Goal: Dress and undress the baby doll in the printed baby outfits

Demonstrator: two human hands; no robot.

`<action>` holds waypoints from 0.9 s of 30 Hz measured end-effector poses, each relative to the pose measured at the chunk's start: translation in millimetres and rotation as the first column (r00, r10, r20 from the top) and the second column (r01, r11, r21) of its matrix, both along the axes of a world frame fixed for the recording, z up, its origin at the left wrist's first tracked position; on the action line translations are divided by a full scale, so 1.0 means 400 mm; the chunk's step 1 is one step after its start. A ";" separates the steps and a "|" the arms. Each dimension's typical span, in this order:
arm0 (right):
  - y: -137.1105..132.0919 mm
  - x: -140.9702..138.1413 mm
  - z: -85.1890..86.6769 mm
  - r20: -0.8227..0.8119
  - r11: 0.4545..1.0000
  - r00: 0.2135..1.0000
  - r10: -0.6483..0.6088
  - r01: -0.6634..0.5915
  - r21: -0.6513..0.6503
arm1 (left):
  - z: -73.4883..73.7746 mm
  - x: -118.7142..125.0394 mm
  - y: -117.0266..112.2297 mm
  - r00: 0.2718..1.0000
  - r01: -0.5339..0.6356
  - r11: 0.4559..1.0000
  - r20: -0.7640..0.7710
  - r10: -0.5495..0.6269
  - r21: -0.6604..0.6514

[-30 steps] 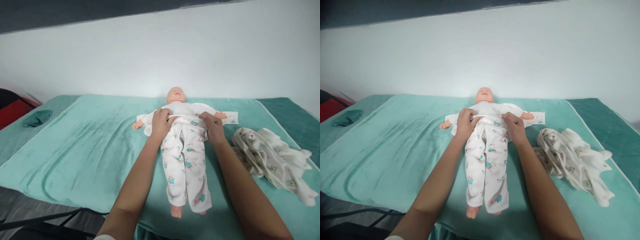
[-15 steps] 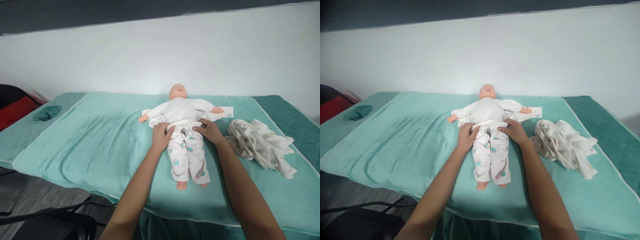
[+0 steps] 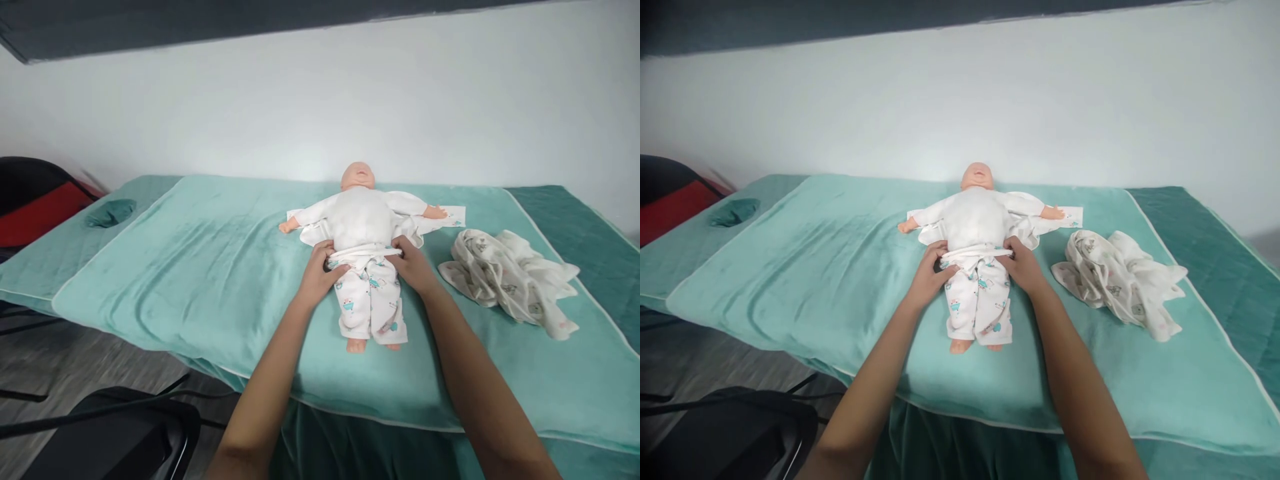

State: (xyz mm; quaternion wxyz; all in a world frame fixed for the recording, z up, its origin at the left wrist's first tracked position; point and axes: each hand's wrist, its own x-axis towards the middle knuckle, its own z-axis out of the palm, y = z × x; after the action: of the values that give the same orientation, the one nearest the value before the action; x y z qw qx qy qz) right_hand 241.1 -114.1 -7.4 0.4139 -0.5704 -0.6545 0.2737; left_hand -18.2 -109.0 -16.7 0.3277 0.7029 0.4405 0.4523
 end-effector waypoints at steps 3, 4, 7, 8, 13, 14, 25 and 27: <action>-0.021 0.007 0.005 -0.058 0.997 0.995 0.076 -0.077 -0.012 | -0.004 0.006 0.009 1.000 -0.001 1.000 0.009 0.001 0.003; -0.026 0.007 0.006 -0.085 0.996 0.992 0.092 -0.093 -0.011 | -0.006 0.009 0.014 1.000 -0.006 1.000 0.015 0.006 0.008; -0.027 0.008 0.006 -0.151 0.993 0.981 0.118 -0.120 -0.005 | -0.010 0.021 0.032 0.999 -0.025 1.000 0.025 0.025 0.006; -0.023 0.008 0.004 -0.163 0.992 0.978 0.128 -0.130 -0.004 | -0.010 0.026 0.039 0.999 -0.033 0.999 0.025 0.033 0.001; 0.015 0.006 -0.015 -0.197 0.993 0.974 0.112 -0.119 -0.026 | -0.006 0.048 0.081 0.996 -0.082 0.997 0.019 0.082 -0.007; 0.022 0.004 -0.018 -0.203 0.995 0.975 0.089 -0.098 -0.035 | -0.005 0.052 0.091 0.996 -0.090 0.996 0.014 0.090 -0.005; 0.033 -0.016 -0.018 -0.109 0.989 0.988 -0.109 0.119 0.093 | 0.019 0.070 0.097 0.971 -0.210 0.971 -0.093 0.221 0.111; 0.035 -0.015 -0.018 -0.097 0.974 0.991 -0.087 0.105 0.199 | 0.024 0.066 0.071 0.976 -0.184 0.978 -0.103 0.194 0.097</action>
State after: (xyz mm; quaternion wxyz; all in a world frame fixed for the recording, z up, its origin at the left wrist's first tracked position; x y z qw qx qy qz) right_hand 235.0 -100.3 -14.7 0.5114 -0.5434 -0.6318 0.2097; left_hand 8.3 -80.4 -7.1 0.2270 0.6955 0.5029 0.4602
